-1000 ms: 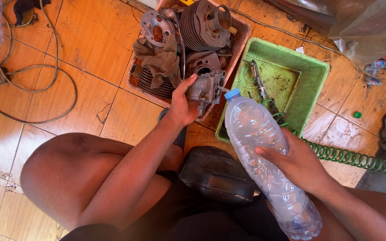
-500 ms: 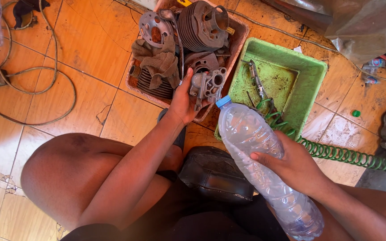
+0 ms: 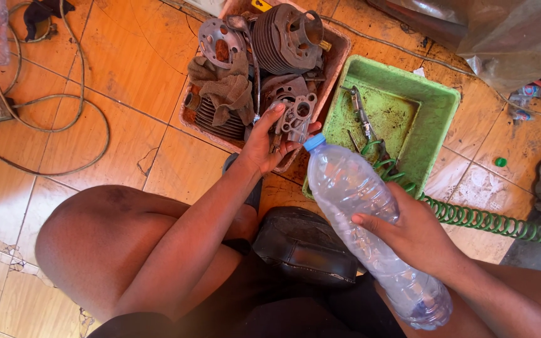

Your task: The person cleans a metal engine cylinder head by pouring water from a plastic bottle onto it and scrubbing it with a yellow brush. The person rotates the part to clean different sides and places it into a green tray.

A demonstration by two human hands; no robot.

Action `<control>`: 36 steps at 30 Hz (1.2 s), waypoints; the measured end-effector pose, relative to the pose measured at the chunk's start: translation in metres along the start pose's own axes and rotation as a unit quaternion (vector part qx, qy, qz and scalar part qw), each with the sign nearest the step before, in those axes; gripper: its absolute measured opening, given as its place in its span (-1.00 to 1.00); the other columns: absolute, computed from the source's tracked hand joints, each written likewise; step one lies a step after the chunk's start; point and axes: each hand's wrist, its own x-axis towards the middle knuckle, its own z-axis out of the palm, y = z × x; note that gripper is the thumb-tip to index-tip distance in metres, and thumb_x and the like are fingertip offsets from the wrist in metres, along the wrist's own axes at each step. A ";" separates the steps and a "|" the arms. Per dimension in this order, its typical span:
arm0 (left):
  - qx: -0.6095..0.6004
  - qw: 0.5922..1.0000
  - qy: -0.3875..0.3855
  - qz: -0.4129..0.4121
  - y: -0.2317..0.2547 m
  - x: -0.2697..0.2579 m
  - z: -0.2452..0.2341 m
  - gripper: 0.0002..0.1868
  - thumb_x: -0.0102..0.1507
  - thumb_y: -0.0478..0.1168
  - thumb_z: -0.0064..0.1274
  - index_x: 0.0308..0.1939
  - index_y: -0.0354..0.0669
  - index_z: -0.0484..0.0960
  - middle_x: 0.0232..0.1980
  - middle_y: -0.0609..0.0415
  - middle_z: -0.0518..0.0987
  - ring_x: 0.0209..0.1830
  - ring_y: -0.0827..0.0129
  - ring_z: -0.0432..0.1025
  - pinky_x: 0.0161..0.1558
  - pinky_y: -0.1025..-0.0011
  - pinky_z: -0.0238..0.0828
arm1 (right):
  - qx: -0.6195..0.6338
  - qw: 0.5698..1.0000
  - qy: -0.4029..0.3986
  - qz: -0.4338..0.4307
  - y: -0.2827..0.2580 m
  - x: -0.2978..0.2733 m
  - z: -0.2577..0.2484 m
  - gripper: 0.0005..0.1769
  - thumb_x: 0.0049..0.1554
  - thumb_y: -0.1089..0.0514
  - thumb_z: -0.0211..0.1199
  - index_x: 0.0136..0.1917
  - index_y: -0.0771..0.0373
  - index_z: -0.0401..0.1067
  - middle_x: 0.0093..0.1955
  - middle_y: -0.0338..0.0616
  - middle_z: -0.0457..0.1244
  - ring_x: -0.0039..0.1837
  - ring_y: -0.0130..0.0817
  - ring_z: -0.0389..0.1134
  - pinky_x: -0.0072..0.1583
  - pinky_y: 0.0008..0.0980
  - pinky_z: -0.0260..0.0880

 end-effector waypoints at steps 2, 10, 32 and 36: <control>-0.004 1.000 0.004 -0.003 0.001 0.002 0.001 -0.64 0.21 -0.04 0.30 -0.08 -0.18 0.58 0.02 -0.40 0.64 -0.03 -0.33 0.58 -0.05 -0.16 0.64 | -0.005 1.000 -0.004 -0.003 0.000 -0.001 0.004 -0.42 -0.06 -0.07 0.54 0.15 0.20 0.49 -0.22 0.30 0.42 -0.04 0.19 0.49 0.04 0.00 0.42; -0.004 0.999 0.031 -0.033 0.007 0.005 -0.008 -0.43 0.17 0.11 0.30 0.03 -0.28 0.60 0.05 -0.40 0.63 0.02 -0.37 0.55 0.04 -0.33 0.55 | -0.092 0.995 0.004 -0.022 0.012 0.004 0.016 -0.28 -0.06 -0.22 0.52 0.26 0.07 0.38 -0.08 0.33 0.43 0.12 0.32 0.46 0.15 0.09 0.45; -0.004 0.994 0.078 -0.074 -0.002 0.008 -0.014 -0.47 0.16 0.25 0.24 -0.11 -0.11 0.62 -0.16 -0.19 0.65 -0.35 -0.06 0.55 -0.37 0.11 0.61 | -0.230 0.969 0.075 -0.046 0.003 0.003 0.002 -0.33 0.05 -0.35 0.34 0.26 0.09 0.39 -0.03 0.29 0.43 0.14 0.29 0.46 0.18 0.15 0.44; -0.009 0.993 0.091 -0.077 -0.009 0.019 -0.029 -0.49 0.15 0.21 0.30 -0.11 -0.10 0.59 -0.15 -0.22 0.59 -0.44 -0.02 0.43 -0.45 0.22 0.46 | -0.270 0.956 0.083 -0.074 -0.002 0.003 0.003 -0.35 0.09 -0.37 0.27 0.28 0.04 0.35 -0.02 0.20 0.44 0.12 0.25 0.48 0.19 0.15 0.44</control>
